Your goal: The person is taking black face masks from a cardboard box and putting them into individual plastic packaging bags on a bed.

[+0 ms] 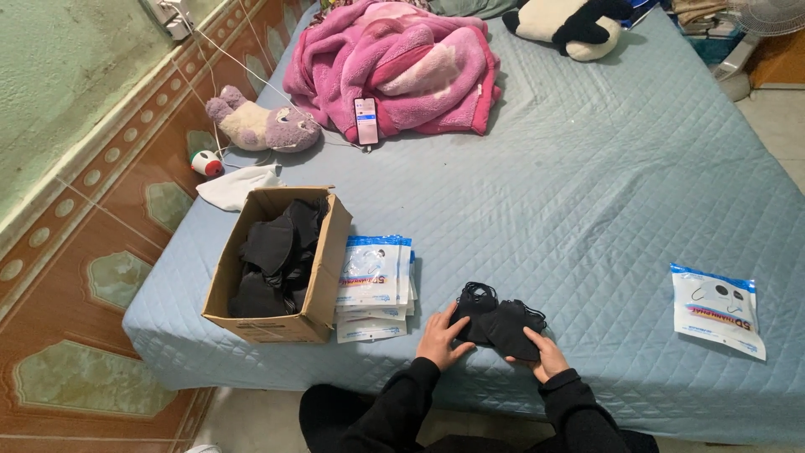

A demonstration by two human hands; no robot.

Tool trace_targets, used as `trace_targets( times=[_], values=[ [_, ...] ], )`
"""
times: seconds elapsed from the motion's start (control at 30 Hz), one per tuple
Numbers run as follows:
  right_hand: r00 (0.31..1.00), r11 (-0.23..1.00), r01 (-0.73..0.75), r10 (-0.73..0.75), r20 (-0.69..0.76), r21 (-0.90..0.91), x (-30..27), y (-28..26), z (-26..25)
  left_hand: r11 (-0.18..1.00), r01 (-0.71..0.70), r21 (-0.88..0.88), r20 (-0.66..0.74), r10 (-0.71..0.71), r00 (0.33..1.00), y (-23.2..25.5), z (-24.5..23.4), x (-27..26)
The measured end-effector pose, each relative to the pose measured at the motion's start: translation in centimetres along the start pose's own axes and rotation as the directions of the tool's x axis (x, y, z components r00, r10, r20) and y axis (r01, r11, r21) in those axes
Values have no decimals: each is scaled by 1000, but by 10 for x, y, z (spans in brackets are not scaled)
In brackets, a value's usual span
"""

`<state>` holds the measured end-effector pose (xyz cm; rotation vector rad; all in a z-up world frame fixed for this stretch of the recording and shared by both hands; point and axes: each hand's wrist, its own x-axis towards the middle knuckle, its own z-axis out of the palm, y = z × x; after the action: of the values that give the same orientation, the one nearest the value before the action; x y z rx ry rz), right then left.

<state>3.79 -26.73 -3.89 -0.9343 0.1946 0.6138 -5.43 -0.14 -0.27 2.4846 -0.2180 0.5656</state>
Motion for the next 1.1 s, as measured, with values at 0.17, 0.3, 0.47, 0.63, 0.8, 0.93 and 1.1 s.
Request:
trace_targets(
  times=[0.17, 0.3, 0.47, 0.63, 0.8, 0.93, 1.1],
  values=[
    [999, 998, -45, 44, -32, -44, 1, -1, -1, 999, -38, -8, -31, 38, 999, -1, 1, 0],
    [998, 997, -54, 55, 15, -63, 7, 1, -8, 998, -58, -2, -44, 58, 997, -4, 3, 0],
    [998, 996, -54, 53, -13, -69, 5, 0, -6, 999, -36, 1, -38, 36, 999, -3, 3, 0],
    [999, 997, -45, 45, -2, -56, 5, 1, -8, 999, -29, 12, -9, 30, 1000, -3, 4, -1],
    [997, 995, -71, 73, 16, -63, 8, 1, -10, 999, -13, 32, 2, 13, 1000, -5, 6, 0],
    [999, 998, -43, 44, 23, -47, 6, 2, -9, 999, -41, 24, -30, 42, 999, -4, 4, -1],
    [1000, 1000, 12, -12, 14, -9, -1, 0, 1, 1000, -9, 25, -1, 9, 1000, -1, 2, 0]
  ],
)
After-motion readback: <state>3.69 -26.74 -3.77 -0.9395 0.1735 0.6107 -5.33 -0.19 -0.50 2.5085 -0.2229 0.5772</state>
